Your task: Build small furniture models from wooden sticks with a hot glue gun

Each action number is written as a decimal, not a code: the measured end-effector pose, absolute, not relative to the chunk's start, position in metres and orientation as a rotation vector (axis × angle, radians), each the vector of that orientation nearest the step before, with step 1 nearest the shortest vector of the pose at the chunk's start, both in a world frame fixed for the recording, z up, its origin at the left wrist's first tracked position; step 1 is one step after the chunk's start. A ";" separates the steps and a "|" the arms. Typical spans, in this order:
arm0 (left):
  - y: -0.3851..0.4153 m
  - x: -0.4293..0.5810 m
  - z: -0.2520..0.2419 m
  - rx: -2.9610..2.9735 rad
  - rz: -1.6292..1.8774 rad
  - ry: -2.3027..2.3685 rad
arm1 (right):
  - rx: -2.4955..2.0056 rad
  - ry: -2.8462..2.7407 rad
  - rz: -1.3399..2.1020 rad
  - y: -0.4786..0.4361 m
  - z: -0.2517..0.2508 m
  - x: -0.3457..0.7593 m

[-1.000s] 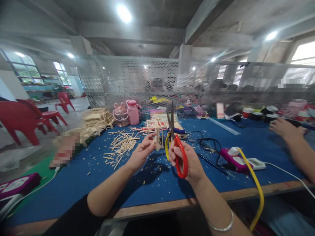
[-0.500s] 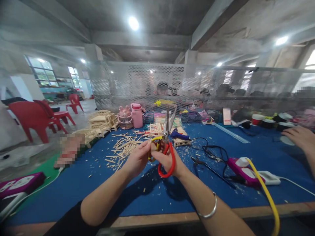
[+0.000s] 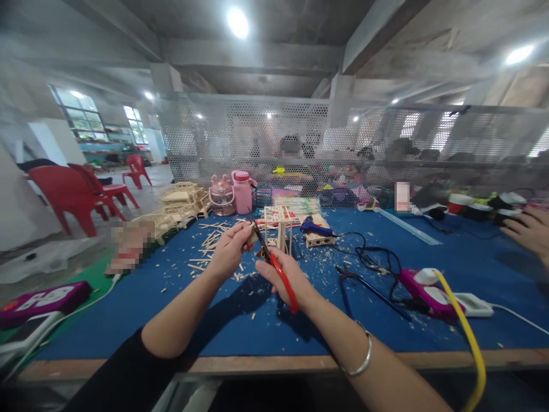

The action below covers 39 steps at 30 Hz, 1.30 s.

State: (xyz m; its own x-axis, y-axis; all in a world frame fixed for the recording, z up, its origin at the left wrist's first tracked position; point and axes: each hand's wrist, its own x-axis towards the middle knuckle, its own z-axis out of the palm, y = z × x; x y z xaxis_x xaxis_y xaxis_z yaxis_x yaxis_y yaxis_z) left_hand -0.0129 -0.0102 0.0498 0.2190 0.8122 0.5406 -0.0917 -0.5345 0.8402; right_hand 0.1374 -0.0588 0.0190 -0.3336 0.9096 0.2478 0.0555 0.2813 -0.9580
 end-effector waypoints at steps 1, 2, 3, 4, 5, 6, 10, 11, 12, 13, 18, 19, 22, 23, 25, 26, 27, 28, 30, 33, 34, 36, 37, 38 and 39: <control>-0.010 -0.013 0.050 1.680 1.421 0.660 | -0.893 -1.650 1.180 -0.060 0.019 0.136; -0.010 -0.012 0.050 1.668 1.414 0.642 | -0.875 -1.662 1.176 -0.062 0.020 0.136; -0.011 -0.012 0.050 1.658 1.408 0.630 | -0.853 -1.671 1.168 -0.062 0.021 0.136; -0.011 -0.012 0.051 1.655 1.404 0.626 | -0.833 -1.681 1.161 -0.063 0.021 0.137; -0.011 -0.012 0.051 1.658 1.397 0.630 | -0.817 -1.690 1.153 -0.063 0.022 0.137; -0.012 -0.013 0.051 1.667 1.390 0.639 | -0.808 -1.699 1.148 -0.062 0.022 0.138; -0.016 -0.014 0.053 1.806 1.356 0.743 | -0.800 -1.725 1.118 -0.061 0.022 0.140; -0.018 -0.013 0.055 1.848 1.352 0.777 | -0.796 -1.730 1.112 -0.061 0.023 0.141; -0.020 -0.013 0.056 1.882 1.354 0.812 | -0.789 -1.737 1.109 -0.061 0.023 0.141; -0.022 -0.012 0.057 1.910 1.359 0.845 | -0.778 -1.744 1.106 -0.061 0.023 0.142; -0.025 -0.009 0.060 2.068 1.387 0.901 | -0.749 -1.759 1.056 -0.059 0.023 0.142; -0.024 -0.009 0.059 2.105 1.386 0.898 | -0.760 -1.738 1.049 -0.058 0.021 0.141; -0.020 -0.011 0.056 2.160 1.387 0.897 | -0.872 -1.637 1.012 -0.054 0.016 0.139; -0.019 -0.011 0.054 2.161 1.387 0.901 | -0.925 -1.622 1.001 -0.053 0.015 0.139; -0.016 -0.012 0.052 2.152 1.380 0.915 | -1.007 -1.636 1.014 -0.052 0.014 0.138; -0.016 -0.012 0.051 2.143 1.374 0.922 | -1.024 -1.648 1.034 -0.051 0.013 0.139; -0.015 -0.012 0.050 2.135 1.368 0.926 | -1.022 -1.655 1.059 -0.051 0.013 0.139; -0.015 -0.012 0.050 2.127 1.362 0.926 | -1.008 -1.653 1.080 -0.051 0.013 0.139; -0.015 -0.012 0.050 2.123 1.356 0.916 | -0.975 -1.639 1.099 -0.051 0.013 0.140; -0.016 -0.012 0.052 2.163 1.362 0.919 | -0.972 -1.648 1.060 -0.051 0.013 0.143; -0.016 -0.012 0.053 2.185 1.363 0.926 | -0.984 -1.669 1.013 -0.051 0.013 0.145; -0.018 -0.011 0.055 2.231 1.367 0.941 | -1.006 -1.731 0.897 -0.051 0.014 0.147; -0.019 -0.011 0.055 2.250 1.370 0.945 | -1.012 -1.766 0.848 -0.051 0.015 0.148; -0.019 -0.011 0.056 2.263 1.375 0.948 | -1.016 -1.796 0.813 -0.051 0.016 0.149; -0.020 -0.010 0.056 2.273 1.382 0.950 | -1.017 -1.819 0.793 -0.051 0.017 0.150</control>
